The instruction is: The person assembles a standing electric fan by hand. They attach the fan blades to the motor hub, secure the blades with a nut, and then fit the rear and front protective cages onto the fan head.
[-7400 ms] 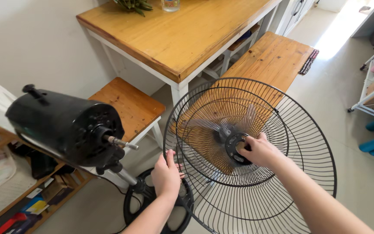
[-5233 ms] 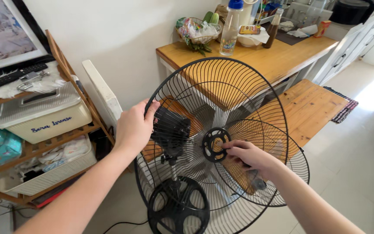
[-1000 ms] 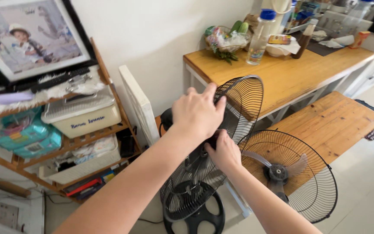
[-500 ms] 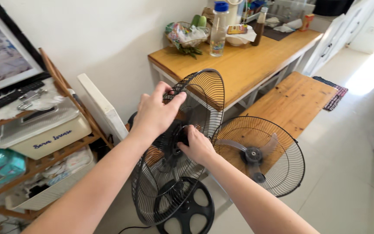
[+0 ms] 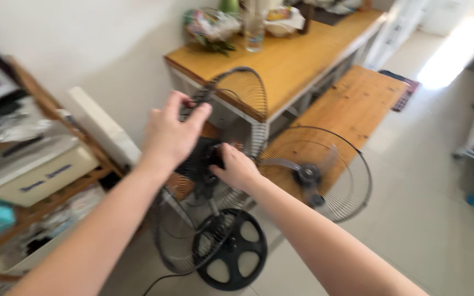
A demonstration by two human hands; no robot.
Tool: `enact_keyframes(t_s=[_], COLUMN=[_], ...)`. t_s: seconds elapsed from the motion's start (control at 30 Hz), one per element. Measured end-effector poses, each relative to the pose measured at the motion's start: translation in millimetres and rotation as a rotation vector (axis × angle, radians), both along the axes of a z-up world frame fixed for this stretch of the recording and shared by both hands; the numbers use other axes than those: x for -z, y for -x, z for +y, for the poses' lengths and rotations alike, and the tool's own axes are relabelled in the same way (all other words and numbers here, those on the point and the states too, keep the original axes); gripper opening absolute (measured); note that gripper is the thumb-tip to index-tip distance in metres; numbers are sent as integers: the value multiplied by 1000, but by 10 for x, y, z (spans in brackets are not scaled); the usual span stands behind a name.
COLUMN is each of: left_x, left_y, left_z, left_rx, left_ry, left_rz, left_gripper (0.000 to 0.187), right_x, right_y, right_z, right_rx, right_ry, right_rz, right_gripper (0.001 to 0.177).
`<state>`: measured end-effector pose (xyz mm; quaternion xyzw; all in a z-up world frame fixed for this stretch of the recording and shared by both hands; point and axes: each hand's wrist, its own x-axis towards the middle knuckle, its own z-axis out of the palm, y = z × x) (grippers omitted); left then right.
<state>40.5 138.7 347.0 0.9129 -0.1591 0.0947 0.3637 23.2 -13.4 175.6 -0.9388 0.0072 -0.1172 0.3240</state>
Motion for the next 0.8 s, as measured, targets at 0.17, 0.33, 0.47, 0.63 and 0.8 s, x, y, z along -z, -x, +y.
enact_keyframes(t_s=[0.17, 0.33, 0.47, 0.63, 0.8], left_x=[22, 60, 21, 28, 54], left_y=[-37, -58, -77, -36, -19], left_z=[55, 56, 68, 58, 30], left_rx=[53, 56, 62, 44, 23], left_ry=[60, 92, 127, 135, 123], left_rz=[-23, -40, -13, 5, -24], left_gripper=[51, 50, 49, 49, 49], right_x=[-8, -34, -76, -94, -79], right_y=[2, 51, 72, 80, 36], right_z=[9, 17, 4, 24, 13], right_rx=[-15, 1, -26, -19, 13], right_ry=[40, 16, 12, 8, -9], right_rz=[-35, 27, -10, 9, 30], right_gripper=[52, 50, 51, 50, 50])
